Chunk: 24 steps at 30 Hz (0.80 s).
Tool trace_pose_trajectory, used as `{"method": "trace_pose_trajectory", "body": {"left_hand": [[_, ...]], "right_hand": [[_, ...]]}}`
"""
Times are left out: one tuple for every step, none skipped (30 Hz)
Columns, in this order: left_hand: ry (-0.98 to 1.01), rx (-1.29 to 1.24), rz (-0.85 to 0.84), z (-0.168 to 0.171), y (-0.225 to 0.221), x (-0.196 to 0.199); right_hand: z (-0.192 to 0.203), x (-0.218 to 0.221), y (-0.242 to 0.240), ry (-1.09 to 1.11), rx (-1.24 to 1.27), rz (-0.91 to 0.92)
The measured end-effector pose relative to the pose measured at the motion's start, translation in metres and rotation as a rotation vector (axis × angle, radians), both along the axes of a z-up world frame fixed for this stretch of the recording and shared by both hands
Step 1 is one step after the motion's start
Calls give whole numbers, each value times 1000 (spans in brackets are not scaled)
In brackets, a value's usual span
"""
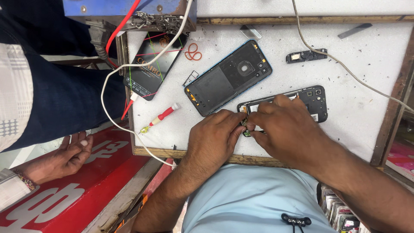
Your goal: The person handles a disassembled smartphone, connecting a charging cable to the internal battery connector to test power. The phone screen lights up, and the person continues to manipulate the internal components and the charging cable.
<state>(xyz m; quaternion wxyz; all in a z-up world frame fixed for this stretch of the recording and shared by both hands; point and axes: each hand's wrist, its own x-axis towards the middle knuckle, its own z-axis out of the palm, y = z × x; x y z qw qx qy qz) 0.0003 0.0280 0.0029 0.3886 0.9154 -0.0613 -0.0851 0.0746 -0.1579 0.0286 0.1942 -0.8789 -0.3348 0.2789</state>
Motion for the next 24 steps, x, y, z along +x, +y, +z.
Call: {"method": "trace_pose_trajectory", "body": {"left_hand": [[6,3,3,0,0,0],[-9,3,7,1,0,-1],[-25,3,15,1,0,-2],[-40,3,23,0,1,-3],[-50,-3,24,0,1,-4],[-61,-10,24,0,1,-4],[-68,-16,22,-1,2,-6],[-71,-20,23,-1,2,-8],[-78,-25,19,-1,3,-8],[-85,-29,15,-1,2,-7],[-94,-31,7,-1,2,-7],[-103,-32,0,-1,2,-7],[-114,-33,-8,-1,1,-7],[-108,-20,-6,0,1,-6],[-101,-6,-2,1,0,-6],[-95,9,2,2,-1,-6],[-84,6,6,3,-2,-7],[-73,3,11,4,-2,-7],[-62,-2,15,5,-2,-7],[-53,0,10,5,-3,-7],[-44,0,5,5,-3,-6],[-36,0,0,6,-4,-6],[-33,9,2,6,-4,-6],[-31,18,4,6,-5,-6]], "right_hand": [[-2,-1,-5,-12,90,-8],[-4,-2,-12,-25,179,-17],[-6,-3,-19,-38,268,-23],[-7,-7,-25,-128,274,-28],[-9,-13,-32,-216,281,-30],[-11,-19,-38,-303,288,-33],[-15,-27,-42,-340,280,-11],[-20,-34,-46,-378,271,11],[-25,-41,-49,-418,261,29],[-30,-47,-51,-398,242,38],[-35,-52,-54,-378,222,44],[-40,-57,-56,-358,201,51],[-44,-62,-56,-362,186,49],[-48,-65,-56,-365,171,47],[-51,-67,-56,-368,159,48],[-53,-69,-57,-371,146,50],[-55,-70,-57,-374,136,53],[-56,-70,-57,-377,126,57],[-57,-71,-57,-377,126,52],[-57,-71,-57,-376,126,47],[-58,-72,-57,-375,124,41],[-58,-72,-57,-375,122,40],[-58,-72,-57,-375,120,40],[-58,-71,-57,-375,118,39]]}}
